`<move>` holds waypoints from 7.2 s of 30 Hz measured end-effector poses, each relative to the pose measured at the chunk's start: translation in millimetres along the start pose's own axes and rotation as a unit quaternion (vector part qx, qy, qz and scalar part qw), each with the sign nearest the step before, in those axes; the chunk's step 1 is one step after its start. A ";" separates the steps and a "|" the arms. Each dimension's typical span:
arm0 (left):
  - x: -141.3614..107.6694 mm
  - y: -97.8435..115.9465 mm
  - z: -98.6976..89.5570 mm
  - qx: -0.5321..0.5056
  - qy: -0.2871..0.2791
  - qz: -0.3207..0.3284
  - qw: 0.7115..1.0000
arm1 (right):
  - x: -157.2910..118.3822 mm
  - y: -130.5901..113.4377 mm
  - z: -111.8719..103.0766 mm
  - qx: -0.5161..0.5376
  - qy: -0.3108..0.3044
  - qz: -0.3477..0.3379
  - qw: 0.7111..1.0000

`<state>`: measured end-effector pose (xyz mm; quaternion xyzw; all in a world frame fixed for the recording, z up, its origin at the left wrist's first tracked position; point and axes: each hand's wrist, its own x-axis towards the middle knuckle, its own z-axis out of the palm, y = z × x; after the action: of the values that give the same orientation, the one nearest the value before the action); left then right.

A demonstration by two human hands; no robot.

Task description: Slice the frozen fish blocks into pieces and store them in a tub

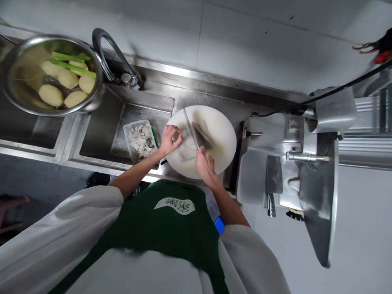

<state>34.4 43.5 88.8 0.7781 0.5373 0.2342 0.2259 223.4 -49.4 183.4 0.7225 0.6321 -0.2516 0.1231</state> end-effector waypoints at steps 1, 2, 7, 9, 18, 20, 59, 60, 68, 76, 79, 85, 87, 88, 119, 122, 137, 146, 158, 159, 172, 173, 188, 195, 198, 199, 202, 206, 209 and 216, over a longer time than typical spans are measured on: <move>-1.6 0.8 2.3 0.009 -0.023 0.012 1.000 | -2.3 -1.4 0.7 -0.002 -0.008 -0.008 1.000; -3.3 1.8 5.1 0.018 -0.051 0.025 0.998 | -4.2 -2.6 1.9 -0.001 -0.017 -0.014 1.000; -9.8 4.1 17.9 0.056 -0.114 0.037 0.991 | -5.3 -7.4 9.7 0.018 -0.050 -0.010 0.999; -10.5 3.0 20.3 0.059 -0.118 0.034 0.991 | -2.2 -9.6 8.6 0.023 -0.057 -0.011 0.998; -9.2 -1.9 20.0 0.046 -0.130 0.026 0.990 | 24.8 -24.4 9.2 0.027 -0.085 -0.012 0.996; -10.1 -2.7 19.6 0.043 -0.129 0.022 0.991 | 29.6 -25.4 21.7 0.026 -0.086 -0.002 0.996; -42.6 -37.0 51.3 -0.055 -0.012 0.046 0.997 | -4.3 -50.8 21.2 0.029 -0.093 0.031 0.995; -42.0 -37.8 51.9 -0.057 -0.013 0.046 0.997 | -1.5 -51.4 22.8 0.035 -0.093 0.031 0.995; -39.3 -41.8 48.5 -0.079 -0.022 0.051 0.995 | 30.5 -46.8 58.8 0.072 -0.050 0.029 0.996; -44.2 -40.8 35.1 -0.086 -0.033 0.066 0.994 | 46.2 -12.3 54.2 0.139 -0.009 -0.028 0.990; -46.0 -43.6 30.6 -0.076 -0.045 0.086 0.992 | 40.5 -29.4 56.9 0.122 -0.004 -0.020 0.992; -48.0 -50.9 34.5 -0.040 -0.051 0.104 0.992 | 30.7 -42.8 48.1 0.136 -0.013 -0.002 0.991; -48.4 -51.3 35.5 -0.031 -0.046 0.103 0.993 | 20.6 -37.0 42.9 0.137 -0.023 -0.013 0.990; -48.6 -50.8 35.3 -0.028 -0.045 0.104 0.993 | 13.7 -33.9 41.8 0.132 -0.027 -0.018 0.991; 28.8 -20.8 7.4 0.167 -0.388 0.211 0.881 | 20.0 55.5 29.8 0.065 0.001 0.024 0.998; -0.2 -26.8 9.4 0.167 -0.302 0.140 0.928 | 20.1 54.1 27.8 0.071 -0.005 0.022 0.997; -51.4 6.8 26.6 0.007 -0.087 0.130 0.988 | -32.6 15.6 10.5 0.015 -0.032 -0.051 0.998; -52.8 -0.6 43.3 -0.007 -0.130 0.141 0.981 | -11.2 11.6 50.1 0.016 -0.066 -0.039 0.997; -69.5 3.5 9.8 -0.003 -0.020 0.086 0.996 | -17.0 16.0 18.5 0.003 -0.028 -0.018 0.999; -72.7 2.1 7.6 -0.004 0.007 0.071 0.997 | -20.7 13.0 15.0 -0.003 -0.018 -0.016 1.000; -67.7 -19.6 32.1 0.019 -0.040 0.099 0.994 | 3.2 -24.2 60.1 -0.001 -0.052 -0.050 0.997; -67.2 -21.2 30.7 0.014 -0.042 0.107 0.993 | 6.1 -22.4 59.9 0.005 -0.050 -0.050 0.997; -92.7 -42.1 7.3 0.022 0.052 0.072 0.996 | -15.2 -38.3 39.6 -0.030 -0.021 -0.078 0.996; -89.5 -58.3 -1.8 0.043 -0.097 0.068 0.992 | 4.8 -54.4 66.7 -0.009 -0.048 -0.074 0.996; -84.8 -65.0 -3.0 0.037 -0.131 0.081 0.987 | 8.1 -37.7 59.9 0.012 -0.054 -0.076 0.996; -82.0 -64.3 -1.1 0.034 -0.136 0.086 0.986 | 8.4 -29.1 56.8 0.017 -0.058 -0.072 0.996; -71.1 -53.1 11.1 0.013 -0.167 0.129 0.977 | 6.1 -1.2 49.3 0.014 -0.066 -0.042 0.997; -62.9 -36.0 22.6 0.007 -0.202 0.175 0.964 | -5.1 19.6 44.2 0.005 -0.069 -0.013 0.998; -71.5 -36.4 14.5 0.016 -0.164 0.166 0.972 | -19.0 13.6 41.1 0.009 -0.059 -0.010 0.998; -93.2 -42.6 13.7 -0.018 0.018 0.057 0.998 | -32.5 -30.5 41.5 0.025 -0.028 -0.011 0.999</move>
<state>-17.5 -32.0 41.0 0.7989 0.4914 0.2707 0.2166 182.7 -92.5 169.6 0.7108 0.6300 -0.2890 0.1198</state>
